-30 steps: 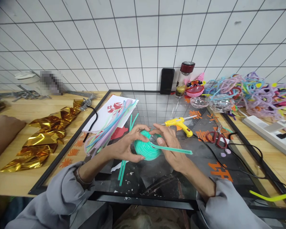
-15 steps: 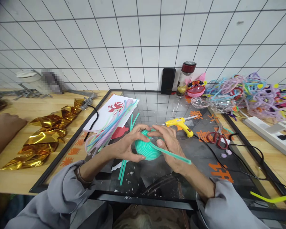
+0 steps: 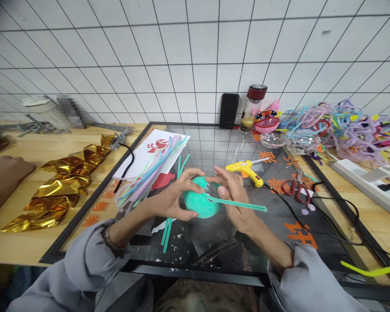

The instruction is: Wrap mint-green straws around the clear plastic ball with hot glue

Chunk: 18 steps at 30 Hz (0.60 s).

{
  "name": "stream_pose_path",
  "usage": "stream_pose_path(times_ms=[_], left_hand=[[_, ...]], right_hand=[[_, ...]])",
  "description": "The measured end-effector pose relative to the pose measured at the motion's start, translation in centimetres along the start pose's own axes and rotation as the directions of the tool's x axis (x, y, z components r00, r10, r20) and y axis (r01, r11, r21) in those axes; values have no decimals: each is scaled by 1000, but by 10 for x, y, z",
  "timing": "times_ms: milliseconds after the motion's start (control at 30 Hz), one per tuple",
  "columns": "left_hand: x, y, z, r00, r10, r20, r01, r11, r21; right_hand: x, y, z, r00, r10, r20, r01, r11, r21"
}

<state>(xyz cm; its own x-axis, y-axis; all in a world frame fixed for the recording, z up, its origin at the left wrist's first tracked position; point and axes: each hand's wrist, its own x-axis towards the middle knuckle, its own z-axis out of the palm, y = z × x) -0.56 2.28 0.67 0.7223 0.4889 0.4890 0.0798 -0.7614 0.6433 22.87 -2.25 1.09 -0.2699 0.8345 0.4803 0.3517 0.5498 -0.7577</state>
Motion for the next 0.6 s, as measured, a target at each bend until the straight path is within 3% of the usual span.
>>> stream_pose_path(times_ms=[233,600], left_hand=[[1,10,-8,1000,-26,2,25,984,176],[3,7,-10,1000,-13,-1,13,992,126]], right_hand=[[0,1,-1,1000,22,-3,-22,1000,-3],[2,6,-1,999,22,43,-22,1000,-11]])
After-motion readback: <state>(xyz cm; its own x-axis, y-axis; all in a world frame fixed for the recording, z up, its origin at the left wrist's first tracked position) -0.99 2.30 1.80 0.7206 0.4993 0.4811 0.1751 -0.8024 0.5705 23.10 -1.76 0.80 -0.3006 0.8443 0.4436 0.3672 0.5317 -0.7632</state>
